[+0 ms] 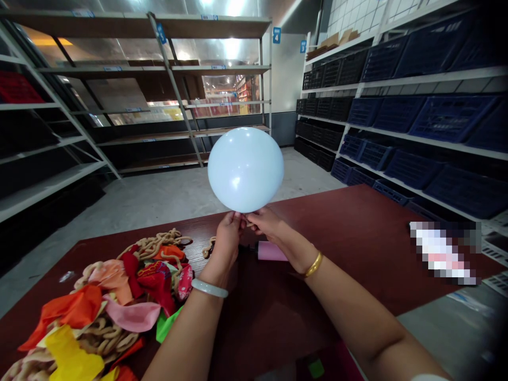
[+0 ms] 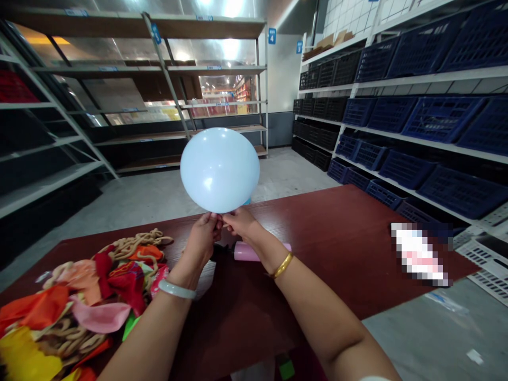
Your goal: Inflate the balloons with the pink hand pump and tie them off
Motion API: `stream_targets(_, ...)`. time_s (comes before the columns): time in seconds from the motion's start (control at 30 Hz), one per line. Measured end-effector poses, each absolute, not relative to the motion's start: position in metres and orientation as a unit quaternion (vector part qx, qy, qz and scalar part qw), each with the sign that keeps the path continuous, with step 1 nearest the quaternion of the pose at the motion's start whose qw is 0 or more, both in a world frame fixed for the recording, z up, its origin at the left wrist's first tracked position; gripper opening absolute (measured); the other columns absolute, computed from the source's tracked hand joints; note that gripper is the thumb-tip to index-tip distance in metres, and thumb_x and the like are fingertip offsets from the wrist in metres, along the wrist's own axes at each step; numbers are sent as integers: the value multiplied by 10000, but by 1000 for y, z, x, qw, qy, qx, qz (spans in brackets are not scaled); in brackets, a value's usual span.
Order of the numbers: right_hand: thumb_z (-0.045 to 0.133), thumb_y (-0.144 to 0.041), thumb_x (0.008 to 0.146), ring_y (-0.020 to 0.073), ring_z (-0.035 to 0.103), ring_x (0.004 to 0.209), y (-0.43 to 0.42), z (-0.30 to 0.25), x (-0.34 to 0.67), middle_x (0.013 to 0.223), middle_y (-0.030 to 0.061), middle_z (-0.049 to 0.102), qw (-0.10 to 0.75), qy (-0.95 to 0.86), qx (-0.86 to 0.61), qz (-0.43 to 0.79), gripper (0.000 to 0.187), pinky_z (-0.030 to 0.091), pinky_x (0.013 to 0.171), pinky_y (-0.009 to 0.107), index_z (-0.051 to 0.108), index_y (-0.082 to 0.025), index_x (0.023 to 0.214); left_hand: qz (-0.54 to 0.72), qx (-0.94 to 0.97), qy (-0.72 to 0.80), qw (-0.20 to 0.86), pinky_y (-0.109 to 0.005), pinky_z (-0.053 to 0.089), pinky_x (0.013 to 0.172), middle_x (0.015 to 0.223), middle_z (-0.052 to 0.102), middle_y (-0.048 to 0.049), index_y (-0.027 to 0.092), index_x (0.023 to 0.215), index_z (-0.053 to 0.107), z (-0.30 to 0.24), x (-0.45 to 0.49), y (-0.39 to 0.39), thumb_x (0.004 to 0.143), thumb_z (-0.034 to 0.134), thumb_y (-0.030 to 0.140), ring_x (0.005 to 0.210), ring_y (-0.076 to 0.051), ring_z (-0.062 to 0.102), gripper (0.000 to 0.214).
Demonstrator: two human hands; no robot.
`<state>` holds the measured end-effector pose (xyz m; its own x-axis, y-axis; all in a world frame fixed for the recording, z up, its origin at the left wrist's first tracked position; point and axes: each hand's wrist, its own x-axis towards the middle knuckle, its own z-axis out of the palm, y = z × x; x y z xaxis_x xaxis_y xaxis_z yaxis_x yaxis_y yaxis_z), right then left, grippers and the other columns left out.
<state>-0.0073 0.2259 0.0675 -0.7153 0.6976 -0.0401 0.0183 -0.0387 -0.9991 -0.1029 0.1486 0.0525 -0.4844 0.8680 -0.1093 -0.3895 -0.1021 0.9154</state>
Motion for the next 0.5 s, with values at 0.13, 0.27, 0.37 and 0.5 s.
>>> stream_targets(0.13,630,-243,777,80,456,504,226,61,-9,575,-18,592,306,-681,-276,605,168,313,474,195,602,-159,634,703,246,480,464,-173,308,440,643,525,16,154,756,555,50,-110,147,775,699,293,487,-69,429,201)
stream_targets(0.27,658,-285,780,128,555,641,225,55,-11,647,-7,638,375,-748,-277,473,144,382,586,220,629,-174,694,736,206,445,467,-189,402,525,683,584,-1,152,719,594,48,-112,149,768,681,186,580,-92,527,105)
stream_targets(0.37,654,-289,788,129,554,650,225,53,-15,666,-5,629,362,-726,-308,496,157,382,575,219,606,-182,684,759,193,429,451,-197,429,568,683,605,-8,142,678,597,50,-109,152,762,682,138,605,-96,552,119)
stream_targets(0.5,593,-316,838,90,436,466,224,52,-20,528,-30,524,298,-682,-331,580,233,312,445,205,571,-179,651,774,185,429,428,-214,452,626,656,603,-11,126,668,593,47,-105,155,750,741,205,600,-97,562,187)
